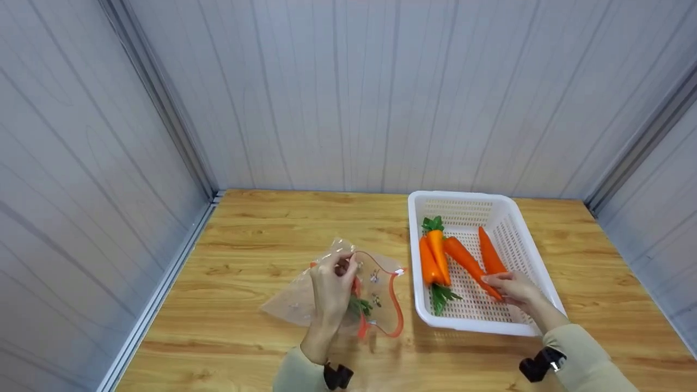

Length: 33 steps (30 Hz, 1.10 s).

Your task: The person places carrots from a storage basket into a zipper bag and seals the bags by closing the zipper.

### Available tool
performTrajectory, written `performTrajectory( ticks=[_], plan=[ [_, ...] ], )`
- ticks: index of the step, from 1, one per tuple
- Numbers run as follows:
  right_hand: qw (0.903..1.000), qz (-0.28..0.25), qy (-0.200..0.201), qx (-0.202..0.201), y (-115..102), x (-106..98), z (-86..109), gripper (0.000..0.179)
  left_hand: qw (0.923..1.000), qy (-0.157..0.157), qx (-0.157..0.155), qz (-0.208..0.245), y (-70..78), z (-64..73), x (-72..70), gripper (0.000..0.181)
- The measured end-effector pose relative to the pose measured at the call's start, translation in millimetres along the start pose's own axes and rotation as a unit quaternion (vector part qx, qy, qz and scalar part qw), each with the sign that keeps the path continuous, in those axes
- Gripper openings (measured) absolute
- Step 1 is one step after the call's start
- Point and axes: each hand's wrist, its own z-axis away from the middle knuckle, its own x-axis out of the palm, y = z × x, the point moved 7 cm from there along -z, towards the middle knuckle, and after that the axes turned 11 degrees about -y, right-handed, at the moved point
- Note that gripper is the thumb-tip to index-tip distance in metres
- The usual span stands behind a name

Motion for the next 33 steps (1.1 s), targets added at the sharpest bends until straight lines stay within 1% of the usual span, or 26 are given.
performTrajectory(
  ticks=[4,6,9,13,15,19,22,24,30,33],
  plan=[
    [0.9994,-0.018,-0.018,-0.022,-15,6,11.4,0.040,1.0000,0.003,0.002,-0.003,1.2,-0.4,-0.6,0.006],
    [0.9989,-0.021,-0.025,-0.032,-21,10,18.3,0.041,1.0000,0.003,0.002,0.000,1.6,-0.4,-0.7,0.006],
    [0.9973,-0.019,-0.047,-0.054,-31,17,28.6,0.038,1.0000,0.001,0.002,-0.002,1.7,-0.5,-0.9,0.006],
    [0.9937,-0.019,-0.080,-0.076,-39,30,41.5,0.030,1.0000,-0.001,-0.005,-0.006,0.8,0.0,-1.1,0.006],
    [0.9923,-0.018,-0.093,-0.081,-42,36,47.3,0.029,0.9999,-0.003,-0.009,-0.007,0.3,0.2,-0.9,0.006],
    [0.9892,-0.013,-0.112,-0.094,-50,49,57.8,0.034,0.9999,-0.004,-0.012,-0.006,0.2,-0.4,-0.7,0.005],
    [0.9860,-0.014,-0.128,-0.105,-55,59,65.7,0.031,0.9999,-0.005,-0.010,-0.006,0.6,-1.2,-0.9,0.005],
    [0.9839,-0.006,-0.138,-0.114,-58,64,70.8,0.028,0.9999,-0.007,-0.010,-0.007,0.6,-1.7,-0.6,0.005],
    [0.9786,0.041,-0.148,-0.137,-67,81,83.6,0.034,0.9999,-0.006,-0.012,-0.003,0.9,-1.2,0.5,0.004],
    [0.9744,0.048,-0.162,-0.149,-69,91,87.1,0.034,0.9999,-0.004,-0.015,-0.003,1.0,-0.1,0.2,0.005]
  ],
)
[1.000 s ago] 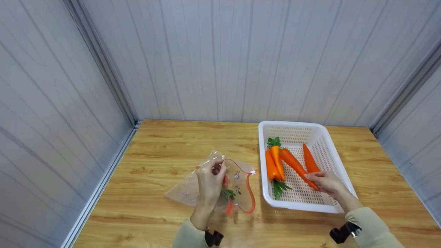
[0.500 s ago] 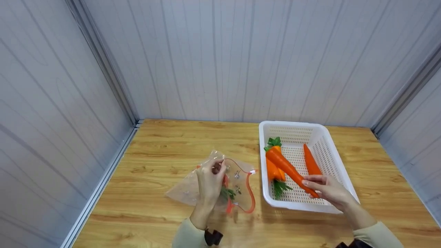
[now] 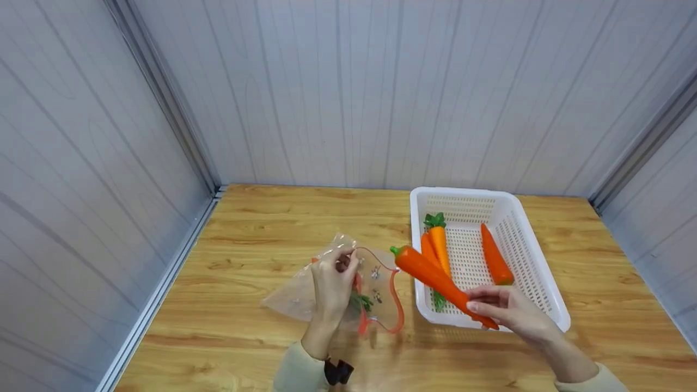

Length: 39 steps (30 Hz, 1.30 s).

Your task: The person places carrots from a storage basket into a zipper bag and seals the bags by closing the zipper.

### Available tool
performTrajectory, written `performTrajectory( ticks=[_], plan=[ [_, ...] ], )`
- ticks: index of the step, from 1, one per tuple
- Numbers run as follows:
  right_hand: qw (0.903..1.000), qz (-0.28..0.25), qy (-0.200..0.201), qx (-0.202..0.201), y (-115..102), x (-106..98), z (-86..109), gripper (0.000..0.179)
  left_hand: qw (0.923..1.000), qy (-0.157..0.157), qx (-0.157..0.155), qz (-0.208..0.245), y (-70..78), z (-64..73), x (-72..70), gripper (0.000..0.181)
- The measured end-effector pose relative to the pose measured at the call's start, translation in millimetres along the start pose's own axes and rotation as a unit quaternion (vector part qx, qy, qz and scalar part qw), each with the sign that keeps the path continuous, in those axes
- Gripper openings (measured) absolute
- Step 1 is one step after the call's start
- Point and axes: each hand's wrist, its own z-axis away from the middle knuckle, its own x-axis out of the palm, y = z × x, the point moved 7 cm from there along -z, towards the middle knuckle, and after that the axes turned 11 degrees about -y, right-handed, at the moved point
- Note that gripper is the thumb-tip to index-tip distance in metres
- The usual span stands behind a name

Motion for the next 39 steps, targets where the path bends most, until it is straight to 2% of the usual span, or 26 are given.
performTrajectory(
  ticks=[5,10,15,22,27,32,36,39],
  plan=[
    [0.9995,0.015,-0.019,-0.018,0,15,-3.6,0.036,1.0000,-0.002,-0.003,0.004,-1.2,0.7,0.5,0.004],
    [0.9995,0.023,-0.014,-0.018,8,27,-15.3,0.035,0.9999,-0.006,0.000,0.015,-1.3,1.8,1.9,0.004],
    [0.9994,0.031,0.015,0.000,18,34,-31.5,0.036,0.9999,-0.008,0.004,0.013,-0.4,2.7,3.5,0.005],
    [0.9939,0.084,0.070,-0.012,17,46,-51.3,0.037,1.0000,0.000,0.008,0.002,1.0,4.1,3.7,0.004],
    [0.9891,0.105,0.103,-0.008,17,52,-64.5,0.035,1.0000,-0.005,-0.001,0.001,0.1,4.0,5.1,0.004],
    [0.9883,0.101,0.113,-0.017,19,57,-76.1,0.031,0.9999,-0.006,-0.011,0.000,-1.3,4.2,4.8,0.005],
    [0.9899,0.079,0.118,-0.005,23,63,-82.9,0.033,0.9999,0.000,-0.005,-0.009,0.2,4.2,4.0,0.005],
    [0.9887,0.085,0.124,-0.001,23,67,-87.2,0.033,0.9999,0.003,-0.002,-0.013,1.0,3.5,3.5,0.005]
  ],
)
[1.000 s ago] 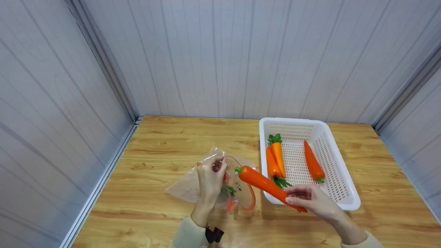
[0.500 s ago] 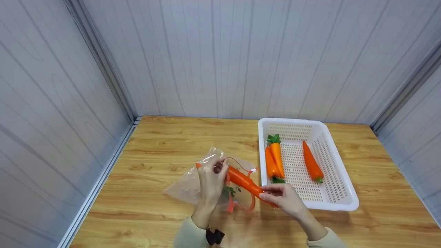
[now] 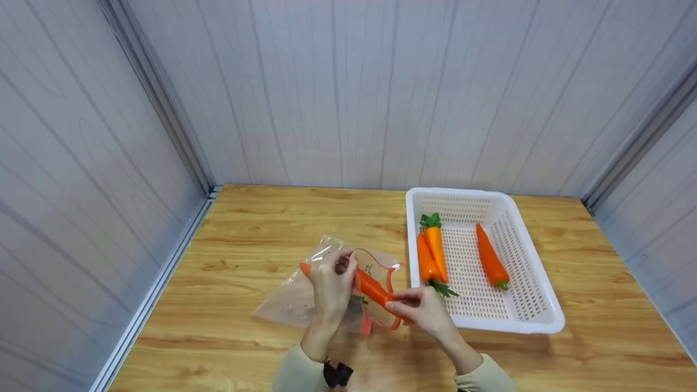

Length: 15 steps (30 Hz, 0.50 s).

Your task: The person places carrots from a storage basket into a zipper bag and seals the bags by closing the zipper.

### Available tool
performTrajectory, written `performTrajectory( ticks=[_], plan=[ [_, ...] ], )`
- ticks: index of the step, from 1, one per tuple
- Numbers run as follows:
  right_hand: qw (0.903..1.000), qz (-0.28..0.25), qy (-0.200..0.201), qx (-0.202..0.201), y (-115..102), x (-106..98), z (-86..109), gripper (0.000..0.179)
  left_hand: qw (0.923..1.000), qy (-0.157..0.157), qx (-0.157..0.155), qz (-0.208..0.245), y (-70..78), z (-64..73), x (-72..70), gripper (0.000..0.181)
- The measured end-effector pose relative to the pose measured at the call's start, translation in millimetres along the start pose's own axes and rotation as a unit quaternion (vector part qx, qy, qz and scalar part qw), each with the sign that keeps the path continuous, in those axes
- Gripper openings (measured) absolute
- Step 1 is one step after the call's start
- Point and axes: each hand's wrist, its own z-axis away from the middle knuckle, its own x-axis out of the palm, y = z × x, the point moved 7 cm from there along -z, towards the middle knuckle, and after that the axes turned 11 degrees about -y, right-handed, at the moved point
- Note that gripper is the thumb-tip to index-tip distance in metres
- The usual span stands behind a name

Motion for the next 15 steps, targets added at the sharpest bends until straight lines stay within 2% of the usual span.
performTrajectory(
  ticks=[6,12,15],
  plan=[
    [0.9994,0.032,0.003,-0.013,-3,7,-6.2,0.030,1.0000,0.001,0.006,-0.001,1.6,-0.8,0.2,0.005],
    [0.9992,-0.003,-0.011,-0.038,-22,18,-4.8,0.024,0.9977,0.020,0.065,0.007,8.8,-1.9,-0.5,0.005],
    [0.9978,-0.002,-0.012,-0.065,-36,23,-1.9,0.023,0.9965,0.022,0.080,0.015,10.5,-2.0,0.7,0.007]
  ],
)
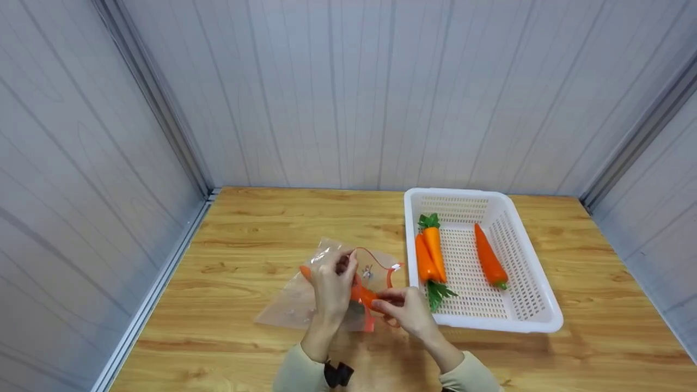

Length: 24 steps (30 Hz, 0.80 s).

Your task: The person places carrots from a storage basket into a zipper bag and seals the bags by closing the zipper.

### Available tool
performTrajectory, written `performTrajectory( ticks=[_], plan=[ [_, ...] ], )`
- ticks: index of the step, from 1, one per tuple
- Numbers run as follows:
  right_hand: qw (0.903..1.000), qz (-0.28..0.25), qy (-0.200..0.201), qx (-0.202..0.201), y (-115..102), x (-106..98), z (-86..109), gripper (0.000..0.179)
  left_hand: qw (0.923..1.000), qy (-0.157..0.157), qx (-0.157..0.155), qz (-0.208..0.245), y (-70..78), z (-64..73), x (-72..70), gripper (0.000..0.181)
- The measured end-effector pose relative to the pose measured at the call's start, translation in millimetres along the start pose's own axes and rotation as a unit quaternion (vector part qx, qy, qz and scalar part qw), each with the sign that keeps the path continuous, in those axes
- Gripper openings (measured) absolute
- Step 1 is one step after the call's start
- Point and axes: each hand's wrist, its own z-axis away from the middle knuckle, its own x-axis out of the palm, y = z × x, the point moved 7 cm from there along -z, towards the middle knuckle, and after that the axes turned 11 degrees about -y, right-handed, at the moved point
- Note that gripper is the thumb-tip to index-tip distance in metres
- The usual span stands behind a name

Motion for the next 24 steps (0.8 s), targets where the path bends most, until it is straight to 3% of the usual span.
performTrajectory(
  ticks=[5,12,18,24],
  plan=[
    [0.9991,0.001,-0.012,-0.040,-4,5,-1.6,0.026,0.9998,0.007,0.010,-0.015,1.8,-0.6,-1.1,0.006],
    [0.9972,-0.027,-0.037,-0.058,24,6,-5.8,0.031,0.9993,0.017,0.017,-0.029,2.0,-1.4,-3.2,0.007],
    [0.9975,-0.034,-0.031,-0.055,15,-6,2.4,0.033,0.9990,0.012,-0.002,-0.043,0.6,-1.6,-3.7,0.005],
    [0.9982,-0.001,-0.009,-0.059,0,-29,6.9,0.030,0.9990,0.001,-0.025,-0.037,-0.6,-2.1,-2.8,0.004]
  ],
)
